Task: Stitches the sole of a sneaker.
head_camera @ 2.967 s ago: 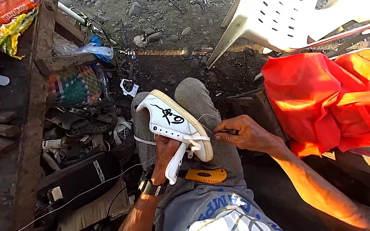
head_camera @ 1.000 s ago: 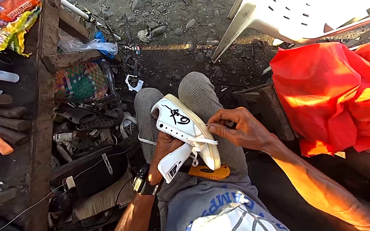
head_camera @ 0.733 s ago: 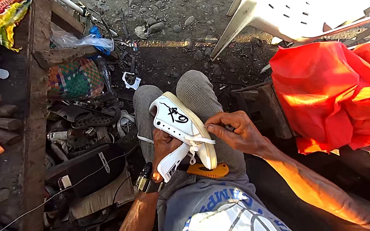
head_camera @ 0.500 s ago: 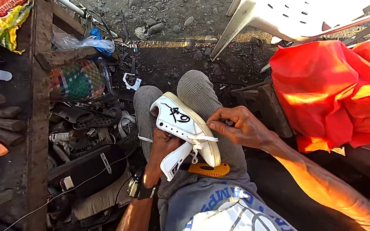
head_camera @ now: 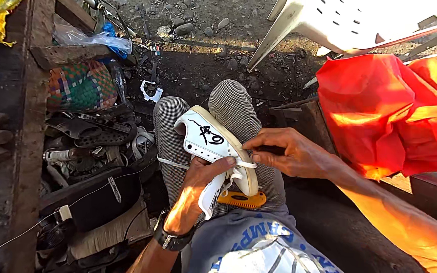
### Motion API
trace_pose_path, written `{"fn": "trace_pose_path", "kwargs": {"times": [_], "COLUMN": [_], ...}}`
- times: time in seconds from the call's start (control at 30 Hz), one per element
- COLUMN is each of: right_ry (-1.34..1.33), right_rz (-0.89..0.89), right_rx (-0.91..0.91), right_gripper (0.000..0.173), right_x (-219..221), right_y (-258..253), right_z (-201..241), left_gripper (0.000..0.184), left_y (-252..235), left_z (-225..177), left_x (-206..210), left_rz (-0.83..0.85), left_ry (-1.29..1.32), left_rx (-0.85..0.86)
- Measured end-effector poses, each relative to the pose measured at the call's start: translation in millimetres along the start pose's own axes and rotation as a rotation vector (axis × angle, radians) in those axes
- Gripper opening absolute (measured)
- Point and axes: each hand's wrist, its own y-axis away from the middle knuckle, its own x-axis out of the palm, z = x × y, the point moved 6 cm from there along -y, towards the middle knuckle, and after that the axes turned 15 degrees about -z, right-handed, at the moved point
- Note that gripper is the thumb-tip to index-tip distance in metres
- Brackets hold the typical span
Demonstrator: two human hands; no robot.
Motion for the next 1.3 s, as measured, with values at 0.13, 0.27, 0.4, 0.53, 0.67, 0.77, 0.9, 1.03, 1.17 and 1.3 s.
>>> {"fn": "trace_pose_path", "kwargs": {"times": [0.13, 0.27, 0.4, 0.53, 0.67, 0.77, 0.9, 1.03, 1.17, 1.3], "right_ry": [0.067, 0.109, 0.144, 0.233, 0.384, 0.474, 0.566, 0.657, 0.741, 0.785], "right_rz": [-0.033, -0.018, 0.020, 0.078, 0.121, 0.184, 0.338, 0.446, 0.488, 0.464], "right_rx": [-0.008, 0.017, 0.041, 0.029, -0.090, -0.151, -0.087, -0.044, -0.004, 0.035], "right_gripper": [0.027, 0.025, 0.024, 0.024, 0.024, 0.023, 0.022, 0.019, 0.016, 0.018], "right_x": [-0.4, -1.7, -2.8, -3.5, -0.6, 3.7, 12.3, 20.2, 27.8, 35.9], "right_y": [-4.6, -7.3, -9.9, -14.1, -23.0, -30.0, -39.7, -49.4, -50.5, -47.1], "right_z": [1.1, 2.8, 4.3, 9.0, 19.1, 26.8, 36.7, 45.1, 50.0, 47.4], "left_gripper": [0.019, 0.018, 0.017, 0.014, 0.011, 0.008, 0.010, 0.011, 0.011, 0.012], "left_y": [0.3, 1.4, 3.0, 4.4, 5.6, 4.5, 3.4, 1.6, 0.2, 3.0], "left_z": [0.5, 1.6, 2.0, 2.6, 4.2, 8.0, 10.9, 11.8, 14.1, 18.7], "left_x": [0.9, 2.3, 3.9, 4.8, 7.3, 7.5, 9.9, 11.5, 10.3, 8.5], "left_rz": [-0.035, -0.059, -0.071, -0.111, -0.163, -0.187, -0.250, -0.267, -0.283, -0.239], "left_ry": [0.025, 0.046, 0.050, 0.047, 0.044, 0.058, 0.073, 0.085, 0.089, 0.110], "left_rx": [0.018, 0.022, 0.033, 0.035, 0.029, 0.013, -0.010, 0.024, 0.012, 0.000]}}
